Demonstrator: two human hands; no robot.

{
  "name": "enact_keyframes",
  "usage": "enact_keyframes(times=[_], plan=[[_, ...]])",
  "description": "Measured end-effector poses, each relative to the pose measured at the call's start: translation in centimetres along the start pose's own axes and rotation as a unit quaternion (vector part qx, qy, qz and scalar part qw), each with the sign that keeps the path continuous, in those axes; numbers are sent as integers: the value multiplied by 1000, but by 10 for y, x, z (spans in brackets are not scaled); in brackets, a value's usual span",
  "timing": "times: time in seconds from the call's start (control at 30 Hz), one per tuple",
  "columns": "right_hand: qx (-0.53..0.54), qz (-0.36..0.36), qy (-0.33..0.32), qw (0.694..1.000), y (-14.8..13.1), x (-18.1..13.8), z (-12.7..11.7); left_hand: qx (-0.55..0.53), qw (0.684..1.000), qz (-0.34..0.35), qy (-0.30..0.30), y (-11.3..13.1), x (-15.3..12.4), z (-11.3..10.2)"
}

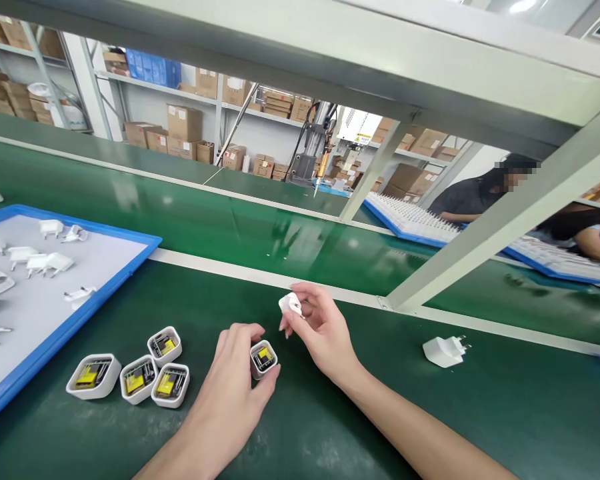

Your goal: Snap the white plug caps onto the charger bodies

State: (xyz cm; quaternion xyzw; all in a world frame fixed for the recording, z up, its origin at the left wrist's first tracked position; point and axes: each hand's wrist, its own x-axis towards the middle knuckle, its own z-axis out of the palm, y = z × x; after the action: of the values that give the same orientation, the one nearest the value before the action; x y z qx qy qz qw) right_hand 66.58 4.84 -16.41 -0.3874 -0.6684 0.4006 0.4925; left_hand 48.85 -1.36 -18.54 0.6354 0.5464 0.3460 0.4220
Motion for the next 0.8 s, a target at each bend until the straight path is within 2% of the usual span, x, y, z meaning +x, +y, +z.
enact_keyframes(times=[0.1, 0.2, 0.4, 0.5, 0.63, 0.7, 0.8], plan=[[19, 20, -54, 998, -5, 4, -4, 25, 999, 10, -24, 4, 2, -6], [-33, -5, -120, 992, -17, 7, -8, 11, 1000, -1, -25, 9, 4, -11], [-175, -34, -196, 964, -36, 10, -10, 1, 1000, 15, -22, 11, 6, -11], [-208, -23, -199, 957, -39, 7, -5, 2, 1000, 20, -22, 9, 6, -10], [-90, 71, -156, 981, -37, 2, 3, -8, 1000, 22, -20, 9, 7, -10], [-26, 105, -151, 982, -35, 0, 4, -22, 1000, 10, -12, 9, 7, -11], [-50, 102, -175, 978, -32, -1, 2, -31, 999, -2, -9, 9, 8, -11]])
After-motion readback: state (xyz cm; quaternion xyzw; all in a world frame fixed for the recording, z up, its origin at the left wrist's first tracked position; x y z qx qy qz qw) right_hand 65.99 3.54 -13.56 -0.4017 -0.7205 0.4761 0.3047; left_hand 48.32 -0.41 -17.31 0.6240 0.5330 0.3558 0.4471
